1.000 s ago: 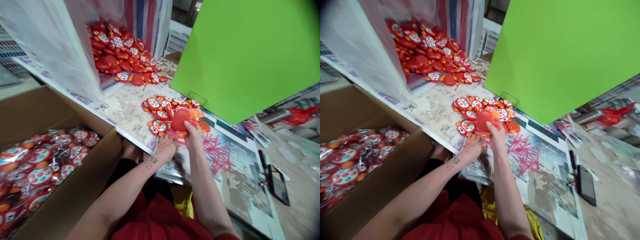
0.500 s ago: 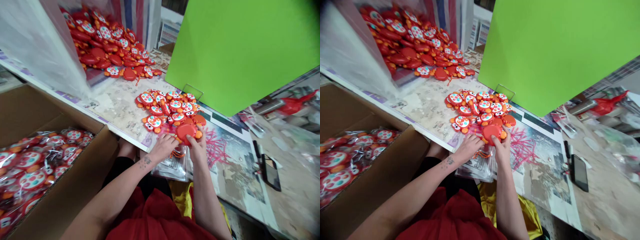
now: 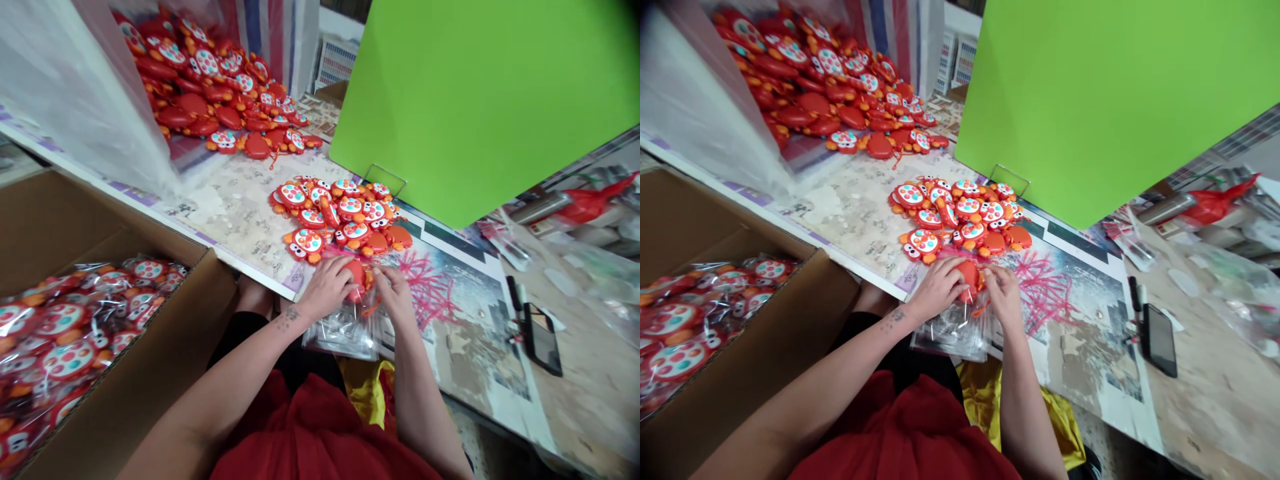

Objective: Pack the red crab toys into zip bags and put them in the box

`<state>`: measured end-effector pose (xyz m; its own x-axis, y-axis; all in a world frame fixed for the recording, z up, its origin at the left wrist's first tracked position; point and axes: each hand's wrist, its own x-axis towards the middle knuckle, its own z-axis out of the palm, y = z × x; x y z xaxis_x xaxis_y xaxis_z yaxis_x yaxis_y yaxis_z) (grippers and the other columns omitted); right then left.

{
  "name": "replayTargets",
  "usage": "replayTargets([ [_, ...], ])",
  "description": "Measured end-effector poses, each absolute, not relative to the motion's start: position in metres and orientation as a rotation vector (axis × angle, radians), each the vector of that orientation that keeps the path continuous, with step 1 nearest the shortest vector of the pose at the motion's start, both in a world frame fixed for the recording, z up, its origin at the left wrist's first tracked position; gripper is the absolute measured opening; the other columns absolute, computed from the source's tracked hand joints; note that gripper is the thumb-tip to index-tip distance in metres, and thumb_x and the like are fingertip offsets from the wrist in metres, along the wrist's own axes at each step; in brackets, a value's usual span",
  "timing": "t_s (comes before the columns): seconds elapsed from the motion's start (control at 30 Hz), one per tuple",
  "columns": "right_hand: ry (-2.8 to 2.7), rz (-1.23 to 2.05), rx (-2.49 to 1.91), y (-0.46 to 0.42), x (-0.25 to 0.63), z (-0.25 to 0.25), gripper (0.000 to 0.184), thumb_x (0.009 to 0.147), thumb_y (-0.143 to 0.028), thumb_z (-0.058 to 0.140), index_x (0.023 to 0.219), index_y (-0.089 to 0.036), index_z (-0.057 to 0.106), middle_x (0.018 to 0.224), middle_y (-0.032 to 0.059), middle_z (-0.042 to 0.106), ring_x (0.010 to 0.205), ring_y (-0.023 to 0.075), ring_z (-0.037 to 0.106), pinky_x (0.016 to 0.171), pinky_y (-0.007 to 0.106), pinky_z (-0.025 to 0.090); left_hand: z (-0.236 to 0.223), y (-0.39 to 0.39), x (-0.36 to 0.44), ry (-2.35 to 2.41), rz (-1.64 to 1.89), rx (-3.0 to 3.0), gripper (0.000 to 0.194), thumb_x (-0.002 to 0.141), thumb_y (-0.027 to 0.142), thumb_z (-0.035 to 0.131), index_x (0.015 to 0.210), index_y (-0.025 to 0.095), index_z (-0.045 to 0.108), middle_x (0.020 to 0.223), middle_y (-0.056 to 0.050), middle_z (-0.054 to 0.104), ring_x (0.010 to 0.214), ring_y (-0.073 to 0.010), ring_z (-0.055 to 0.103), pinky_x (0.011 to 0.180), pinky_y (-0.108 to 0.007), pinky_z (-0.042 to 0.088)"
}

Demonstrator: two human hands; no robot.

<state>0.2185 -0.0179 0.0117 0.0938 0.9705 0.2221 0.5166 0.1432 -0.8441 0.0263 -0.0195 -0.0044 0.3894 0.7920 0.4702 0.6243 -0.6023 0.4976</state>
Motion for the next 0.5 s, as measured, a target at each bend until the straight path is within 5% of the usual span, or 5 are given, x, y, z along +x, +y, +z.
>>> replayTargets([
  [0.2,-1.585,0.641,-1.725,-0.040,0.243,0.013,0.027,0.085,-0.043,0.053,0.089,-0.020,0.067,0.071,0.0020,0.067,0.066,0.0198,0.058,0.066,0.034,0.047,-0.004,-0.016,0.026,1.308,0.950,2.291,0.019,0.096,0.035,0.056,0.092,0.018,0.062,0.140,-0.012,0.057,0.130,-0.0254,0.051,0.108,-0.046,0.042],
  [0.33,-1.760,0.781,-1.593,-0.053,0.244,0.019,0.013,0.078,-0.032,0.058,0.077,-0.022,0.066,0.072,0.0005,0.065,0.068,0.0187,0.058,0.069,0.034,0.048,-0.004,-0.016,0.026,1.304,0.954,2.293,0.018,0.096,0.034,0.056,0.091,0.018,0.061,0.139,-0.012,0.058,0.131,-0.0251,0.051,0.109,-0.045,0.041],
  [0.4,-1.731,0.847,-1.441,-0.055,0.241,0.026,0.022,0.079,-0.033,0.063,0.098,-0.025,0.070,0.091,0.0021,0.069,0.080,0.0192,0.062,0.078,0.036,0.050,-0.004,-0.016,0.026,1.298,0.955,2.309,0.016,0.096,0.032,0.056,0.092,0.018,0.061,0.140,-0.012,0.058,0.131,-0.0247,0.052,0.109,-0.044,0.042],
  [0.5,-1.524,0.867,-1.253,-0.052,0.235,0.034,0.060,0.081,-0.039,0.067,0.138,-0.032,0.050,0.124,0.0051,0.063,0.096,0.0192,0.063,0.081,0.036,0.052,-0.003,-0.016,0.026,1.309,0.938,2.329,0.015,0.096,0.030,0.055,0.100,0.017,0.062,0.140,-0.013,0.057,0.131,-0.0254,0.052,0.110,-0.045,0.042],
])
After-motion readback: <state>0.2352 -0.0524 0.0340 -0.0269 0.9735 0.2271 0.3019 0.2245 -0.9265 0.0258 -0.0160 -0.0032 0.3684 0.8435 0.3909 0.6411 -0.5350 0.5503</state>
